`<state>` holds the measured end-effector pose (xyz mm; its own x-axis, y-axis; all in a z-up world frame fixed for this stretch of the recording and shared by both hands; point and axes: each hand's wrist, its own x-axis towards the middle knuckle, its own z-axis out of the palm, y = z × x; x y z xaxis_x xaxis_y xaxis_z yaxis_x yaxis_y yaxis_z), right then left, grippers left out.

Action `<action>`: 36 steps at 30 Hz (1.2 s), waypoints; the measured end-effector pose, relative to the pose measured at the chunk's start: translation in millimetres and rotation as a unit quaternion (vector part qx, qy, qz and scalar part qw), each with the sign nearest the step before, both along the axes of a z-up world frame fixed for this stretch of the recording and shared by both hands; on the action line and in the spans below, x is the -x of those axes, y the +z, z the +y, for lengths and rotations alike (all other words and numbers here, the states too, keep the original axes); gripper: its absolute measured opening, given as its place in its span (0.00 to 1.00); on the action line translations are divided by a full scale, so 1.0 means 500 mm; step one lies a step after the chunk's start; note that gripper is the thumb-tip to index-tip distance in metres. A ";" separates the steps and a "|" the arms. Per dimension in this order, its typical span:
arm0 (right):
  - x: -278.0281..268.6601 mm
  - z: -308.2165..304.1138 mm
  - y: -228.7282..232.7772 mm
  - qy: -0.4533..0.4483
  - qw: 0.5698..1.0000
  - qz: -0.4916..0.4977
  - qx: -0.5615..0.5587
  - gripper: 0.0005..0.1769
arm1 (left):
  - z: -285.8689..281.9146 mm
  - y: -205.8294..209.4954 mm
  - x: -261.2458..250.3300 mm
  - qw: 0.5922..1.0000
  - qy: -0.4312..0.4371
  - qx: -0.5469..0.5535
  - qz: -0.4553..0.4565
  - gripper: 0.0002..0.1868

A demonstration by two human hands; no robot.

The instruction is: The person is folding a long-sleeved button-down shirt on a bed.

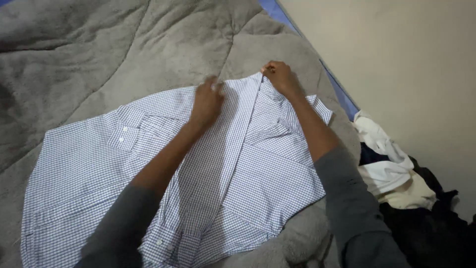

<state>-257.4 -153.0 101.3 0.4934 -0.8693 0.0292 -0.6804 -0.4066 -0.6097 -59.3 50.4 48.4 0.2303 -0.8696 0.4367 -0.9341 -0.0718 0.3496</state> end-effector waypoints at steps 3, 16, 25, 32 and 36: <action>0.019 0.033 0.050 0.045 0.996 0.041 0.067 0.17 | 0.097 0.038 0.100 0.990 -0.140 -0.003 0.017 0.25; 0.325 0.093 0.064 0.263 0.937 0.004 0.230 0.16 | 0.001 -0.017 0.299 0.958 -0.139 -0.131 0.214 0.22; 0.329 0.201 0.019 0.141 0.977 0.054 0.149 0.22 | -0.062 -0.103 0.316 0.950 -0.088 -0.106 0.282 0.14; 0.353 0.174 -0.016 0.101 0.986 0.017 0.135 0.24 | -0.029 -0.067 0.323 0.960 -0.069 -0.088 0.255 0.13; 0.354 0.171 -0.010 0.077 0.976 -0.048 0.199 0.18 | -0.004 -0.034 0.337 0.956 -0.064 -0.043 0.282 0.08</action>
<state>-434.3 -67.6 96.1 0.5963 -0.6948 0.4022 -0.5395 -0.7178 -0.4401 -228.0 48.5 31.4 0.2973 -0.9335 0.2003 -0.6020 -0.0205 0.7982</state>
